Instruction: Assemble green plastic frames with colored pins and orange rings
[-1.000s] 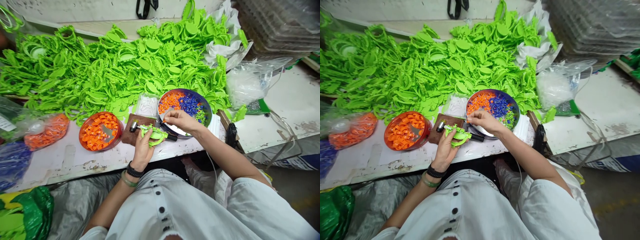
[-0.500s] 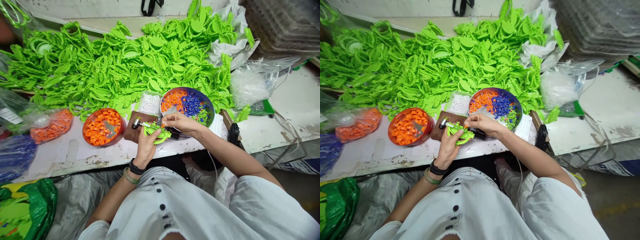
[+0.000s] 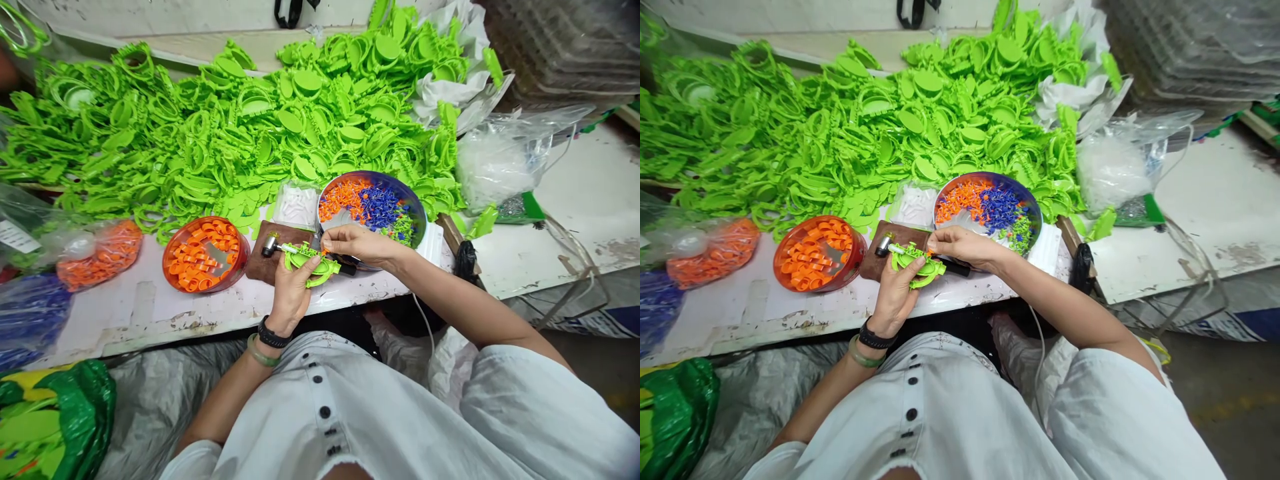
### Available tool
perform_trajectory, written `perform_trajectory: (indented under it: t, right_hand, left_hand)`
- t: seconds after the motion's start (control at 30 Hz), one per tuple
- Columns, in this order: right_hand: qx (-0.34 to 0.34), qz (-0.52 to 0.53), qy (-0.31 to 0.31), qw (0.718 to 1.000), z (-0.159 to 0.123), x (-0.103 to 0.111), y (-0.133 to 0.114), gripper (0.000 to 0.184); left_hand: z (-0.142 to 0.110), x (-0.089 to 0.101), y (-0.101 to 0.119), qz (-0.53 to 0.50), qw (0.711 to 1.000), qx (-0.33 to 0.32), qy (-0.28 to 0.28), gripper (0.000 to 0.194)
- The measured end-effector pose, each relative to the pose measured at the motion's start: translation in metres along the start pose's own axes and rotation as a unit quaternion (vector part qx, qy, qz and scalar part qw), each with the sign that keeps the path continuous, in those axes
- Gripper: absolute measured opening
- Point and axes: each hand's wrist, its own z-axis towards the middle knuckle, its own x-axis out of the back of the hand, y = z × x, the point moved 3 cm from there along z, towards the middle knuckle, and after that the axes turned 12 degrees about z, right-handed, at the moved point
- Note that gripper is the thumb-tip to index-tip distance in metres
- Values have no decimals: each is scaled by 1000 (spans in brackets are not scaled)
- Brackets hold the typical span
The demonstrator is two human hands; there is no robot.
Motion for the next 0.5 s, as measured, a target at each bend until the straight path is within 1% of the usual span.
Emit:
perform_trajectory:
  t: [0.07,0.13,0.27,0.33,0.4,0.47,0.5]
  right_hand:
    - [-10,-21,-6,1000,1,1,1,42]
    - [-2,-33,-4,999,3,2,2,39]
    - [64,-58,20,996,6,4,7,34]
    - [90,-102,37,990,3,0,13,30]
    - [119,-175,82,974,-2,-7,18,24]
    - [150,-247,148,946,-10,-14,22,21]
    - [161,-273,171,933,-14,-16,23,21]
  left_hand:
    - [0,0,0,0,1000,1,2,58]
    - [0,1,0,1,1000,1,7,59]
    - [0,2,-2,8,1000,1,22,59]
    - [-1,2,-5,11,999,0,31,60]
    - [-2,2,-7,12,999,-2,43,60]
    - [-3,3,-10,15,999,-1,51,59]
    - [-3,3,-11,18,999,3,50,59]
